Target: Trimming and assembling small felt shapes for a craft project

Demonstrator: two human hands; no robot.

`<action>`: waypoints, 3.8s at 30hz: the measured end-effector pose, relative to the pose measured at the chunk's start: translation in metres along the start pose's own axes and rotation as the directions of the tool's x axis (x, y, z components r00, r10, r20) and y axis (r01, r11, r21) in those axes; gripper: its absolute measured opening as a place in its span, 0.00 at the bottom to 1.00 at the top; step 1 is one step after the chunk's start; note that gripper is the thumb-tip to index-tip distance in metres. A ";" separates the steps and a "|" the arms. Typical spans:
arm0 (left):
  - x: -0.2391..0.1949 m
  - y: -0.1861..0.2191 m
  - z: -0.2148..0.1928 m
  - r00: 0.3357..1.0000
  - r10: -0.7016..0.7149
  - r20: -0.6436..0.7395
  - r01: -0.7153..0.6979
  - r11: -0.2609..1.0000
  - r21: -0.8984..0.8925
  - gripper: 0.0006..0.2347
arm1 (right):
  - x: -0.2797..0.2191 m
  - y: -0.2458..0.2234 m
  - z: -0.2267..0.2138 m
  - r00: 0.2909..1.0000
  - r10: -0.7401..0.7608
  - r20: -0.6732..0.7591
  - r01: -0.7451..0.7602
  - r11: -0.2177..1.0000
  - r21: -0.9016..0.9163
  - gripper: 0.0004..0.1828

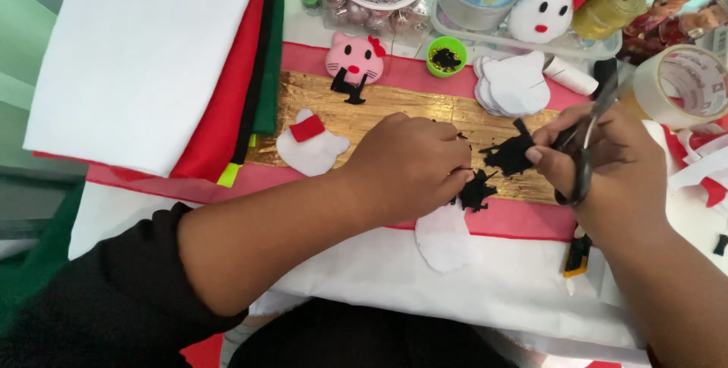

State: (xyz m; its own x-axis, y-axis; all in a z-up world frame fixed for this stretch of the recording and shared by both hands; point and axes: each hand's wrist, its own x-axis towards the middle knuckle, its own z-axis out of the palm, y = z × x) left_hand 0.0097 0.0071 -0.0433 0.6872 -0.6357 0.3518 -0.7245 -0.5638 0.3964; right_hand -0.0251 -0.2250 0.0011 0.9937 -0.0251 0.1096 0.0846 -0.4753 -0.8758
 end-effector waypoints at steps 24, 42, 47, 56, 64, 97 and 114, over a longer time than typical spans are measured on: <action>0.010 -0.005 -0.043 0.814 -0.380 0.440 0.315 0.924 0.214 0.11 | 0.010 -0.006 -0.003 0.979 0.138 0.147 -0.072 0.919 -0.387 0.14; -0.007 0.031 -0.026 0.782 -0.162 0.601 0.298 0.945 -0.133 0.07 | 0.013 -0.007 -0.011 0.992 -0.006 0.128 0.066 0.881 -0.468 0.17; 0.000 0.032 -0.041 0.861 -0.202 0.466 0.398 0.839 -0.371 0.11 | 0.005 -0.013 -0.013 0.991 -0.116 0.067 0.116 0.993 -0.003 0.15; 0.003 0.032 -0.047 0.838 -0.439 0.324 0.533 0.528 -0.661 0.02 | 0.006 -0.016 -0.002 0.988 0.074 0.135 -0.098 0.979 0.180 0.16; 0.006 0.018 -0.042 0.836 -0.513 0.196 0.497 0.558 -0.665 0.07 | 0.040 0.021 -0.030 0.976 -0.106 -0.188 0.118 0.991 0.057 0.19; 0.112 -0.022 0.078 0.958 -0.272 0.090 0.268 0.962 0.053 0.08 | 0.070 0.052 -0.032 0.910 -0.390 -0.141 0.320 0.876 -0.360 0.09; 0.026 0.017 -0.107 0.986 -0.132 0.099 0.109 0.971 0.215 0.10 | 0.074 0.065 -0.053 0.871 -0.482 -0.092 0.439 0.850 -0.292 0.18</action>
State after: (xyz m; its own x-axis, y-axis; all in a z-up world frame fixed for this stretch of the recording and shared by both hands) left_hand 0.0214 0.0373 0.0637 0.7684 -0.6042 0.2109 -0.6399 -0.7296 0.2412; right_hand 0.0497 -0.3042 -0.0230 0.8184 0.1257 0.5608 0.4863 -0.6715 -0.5592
